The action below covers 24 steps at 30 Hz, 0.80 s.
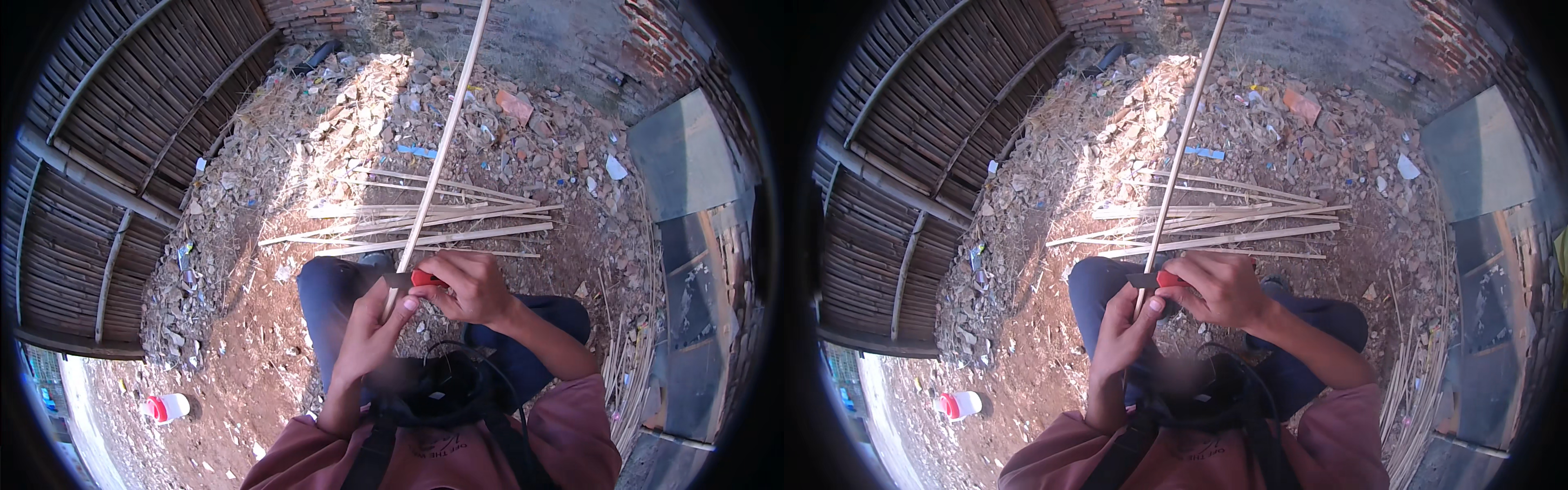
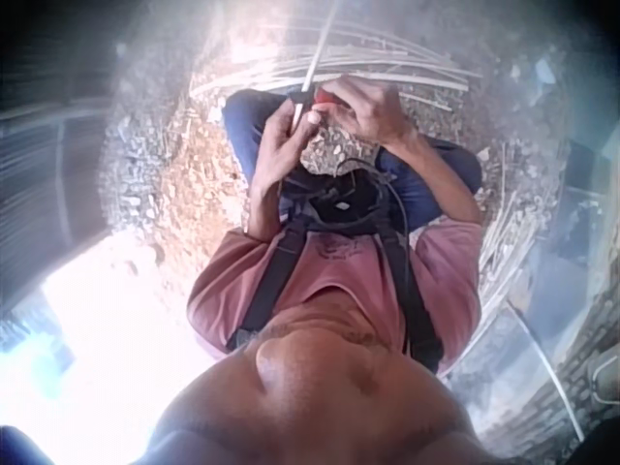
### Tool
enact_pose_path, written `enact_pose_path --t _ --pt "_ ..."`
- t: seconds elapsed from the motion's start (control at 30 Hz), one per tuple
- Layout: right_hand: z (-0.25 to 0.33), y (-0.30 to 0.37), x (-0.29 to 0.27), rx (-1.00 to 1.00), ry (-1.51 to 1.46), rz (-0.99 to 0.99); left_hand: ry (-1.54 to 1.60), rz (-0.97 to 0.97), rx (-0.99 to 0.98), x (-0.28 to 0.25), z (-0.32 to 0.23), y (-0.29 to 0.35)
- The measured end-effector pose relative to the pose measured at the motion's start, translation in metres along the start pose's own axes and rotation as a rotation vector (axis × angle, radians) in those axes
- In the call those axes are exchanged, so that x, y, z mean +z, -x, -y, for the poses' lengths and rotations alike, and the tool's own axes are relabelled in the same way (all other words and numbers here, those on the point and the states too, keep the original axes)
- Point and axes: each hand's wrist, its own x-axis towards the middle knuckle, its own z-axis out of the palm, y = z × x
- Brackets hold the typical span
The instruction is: The person whittles a long bamboo strip using a small blade, removing shavings from the edges while holding the strip in their lap.
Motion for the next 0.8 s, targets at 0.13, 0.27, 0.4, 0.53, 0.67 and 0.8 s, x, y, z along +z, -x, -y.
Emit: enact_pose_path --t 0.13,0.27,0.4,0.53,0.67,0.8 --pt "0.0 0.002 0.001 0.012 0.005 -0.006 -0.042 0.0 -0.053 -0.005 0.009 -0.001" --pt "0.001 0.001 0.001 0.031 0.018 -0.003 -0.192 -0.126 0.031 0.001 0.012 -0.003" --pt "0.002 0.001 0.001 0.042 0.017 -0.026 -0.217 -0.201 0.066 0.007 0.013 -0.004" --pt "0.005 0.001 0.0 0.071 0.053 -0.018 -0.324 -0.244 0.063 0.009 0.008 -0.005" --pt "0.009 0.0 -0.001 0.09 0.081 -0.011 -0.379 -0.274 0.066 0.011 0.008 -0.005" --pt "0.011 -0.001 0.0 0.098 0.085 -0.035 -0.41 -0.299 0.07 0.014 0.004 -0.006"
